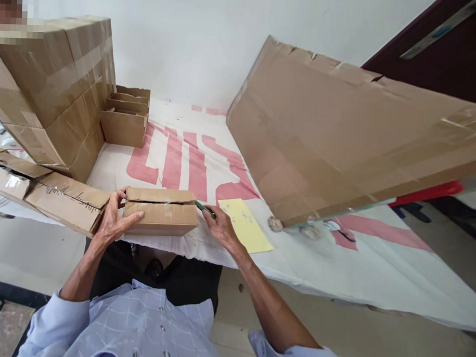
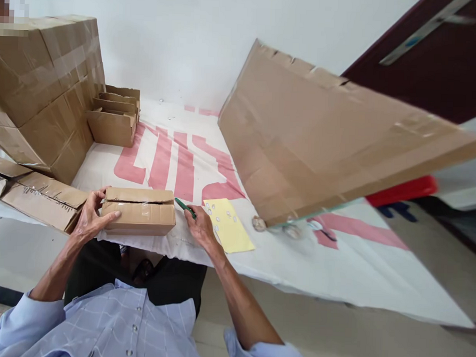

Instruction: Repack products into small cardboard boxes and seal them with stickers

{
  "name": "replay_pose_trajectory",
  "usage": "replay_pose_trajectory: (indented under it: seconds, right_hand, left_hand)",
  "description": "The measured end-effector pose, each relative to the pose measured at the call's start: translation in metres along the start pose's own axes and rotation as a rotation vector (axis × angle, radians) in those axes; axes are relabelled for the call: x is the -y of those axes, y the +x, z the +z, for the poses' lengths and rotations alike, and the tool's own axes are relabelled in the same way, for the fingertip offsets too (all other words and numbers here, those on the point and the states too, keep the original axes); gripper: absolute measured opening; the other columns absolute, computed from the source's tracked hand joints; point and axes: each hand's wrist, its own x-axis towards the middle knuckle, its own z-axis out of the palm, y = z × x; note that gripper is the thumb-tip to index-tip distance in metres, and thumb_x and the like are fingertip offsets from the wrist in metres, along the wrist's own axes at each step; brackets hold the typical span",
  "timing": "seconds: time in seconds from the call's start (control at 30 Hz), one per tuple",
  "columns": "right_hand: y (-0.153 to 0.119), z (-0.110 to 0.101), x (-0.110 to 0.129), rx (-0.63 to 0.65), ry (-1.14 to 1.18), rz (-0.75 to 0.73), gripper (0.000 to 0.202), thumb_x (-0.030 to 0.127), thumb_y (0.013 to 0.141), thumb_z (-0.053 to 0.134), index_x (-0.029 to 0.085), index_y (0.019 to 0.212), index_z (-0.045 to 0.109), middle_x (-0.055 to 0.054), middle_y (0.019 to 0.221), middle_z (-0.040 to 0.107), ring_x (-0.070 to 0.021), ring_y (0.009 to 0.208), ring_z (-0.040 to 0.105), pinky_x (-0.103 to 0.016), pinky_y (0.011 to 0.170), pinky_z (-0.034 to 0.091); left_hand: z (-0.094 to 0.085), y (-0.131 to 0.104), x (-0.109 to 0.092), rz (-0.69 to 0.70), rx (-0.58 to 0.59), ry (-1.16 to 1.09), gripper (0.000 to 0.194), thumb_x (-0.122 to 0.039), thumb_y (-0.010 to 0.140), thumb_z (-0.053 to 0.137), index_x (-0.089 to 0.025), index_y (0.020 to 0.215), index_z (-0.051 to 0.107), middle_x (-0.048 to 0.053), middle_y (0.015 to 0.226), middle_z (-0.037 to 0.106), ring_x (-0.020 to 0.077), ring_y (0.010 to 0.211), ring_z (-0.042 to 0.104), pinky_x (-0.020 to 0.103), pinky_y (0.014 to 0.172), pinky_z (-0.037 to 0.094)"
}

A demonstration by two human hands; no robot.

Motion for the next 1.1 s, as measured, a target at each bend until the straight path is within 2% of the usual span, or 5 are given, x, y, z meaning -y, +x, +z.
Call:
replay_pose_trajectory:
  seconds: [0.13,0.37,0.7,0.9,1.1]
  right_hand:
    - [-0.002,-0.011,0.007,-0.083,0.113,0.016,0.048,0.057,0.093,0.055,0.020,0.111,0.078,-0.012,0.107,0.083,-0.0302,0.099,0.074,-0.044,0.093,0.059]
    - [-0.004,-0.053,0.038,-0.107,0.184,0.012,0.046,0.057,0.091,0.061,0.018,0.105,0.082,-0.008,0.091,0.080,-0.0274,0.086,0.073,-0.038,0.079,0.059]
    - [0.002,-0.117,0.095,0.065,0.134,-0.420,0.021,0.042,0.096,0.075,0.026,0.103,0.086,-0.005,0.090,0.080,-0.0227,0.081,0.073,-0.035,0.074,0.059]
    - [-0.003,-0.057,0.045,-0.245,0.051,-0.182,0.028,0.046,0.096,0.068,0.023,0.109,0.078,-0.009,0.101,0.078,-0.0263,0.090,0.072,-0.041,0.083,0.059]
    - [-0.026,0.016,-0.013,-0.105,0.007,-0.074,0.039,0.057,0.095,0.059,0.022,0.102,0.076,-0.011,0.093,0.073,-0.0282,0.084,0.070,-0.042,0.074,0.060]
  left_hand:
    - [-0.001,0.002,-0.004,-0.011,0.034,0.041,0.050,-0.055,0.079,0.083,-0.027,0.107,0.053,0.012,0.166,0.056,0.0368,0.145,0.062,0.053,0.118,0.055]
    - [-0.006,0.005,-0.006,0.002,0.065,0.141,0.069,-0.061,0.082,0.080,-0.034,0.142,0.059,0.010,0.164,0.055,0.0411,0.149,0.058,0.052,0.110,0.059]
    - [-0.009,0.007,-0.008,0.069,0.077,0.226,0.075,-0.063,0.088,0.077,-0.035,0.153,0.055,0.010,0.155,0.061,0.0394,0.141,0.063,0.050,0.101,0.063]
    - [-0.006,0.007,-0.004,0.066,0.031,0.116,0.062,-0.062,0.092,0.073,-0.033,0.144,0.061,0.010,0.148,0.066,0.0386,0.135,0.066,0.047,0.097,0.062]
    - [-0.004,0.010,-0.002,0.070,-0.004,0.014,0.043,-0.061,0.093,0.072,-0.027,0.120,0.070,0.010,0.147,0.064,0.0332,0.131,0.068,0.046,0.102,0.062]
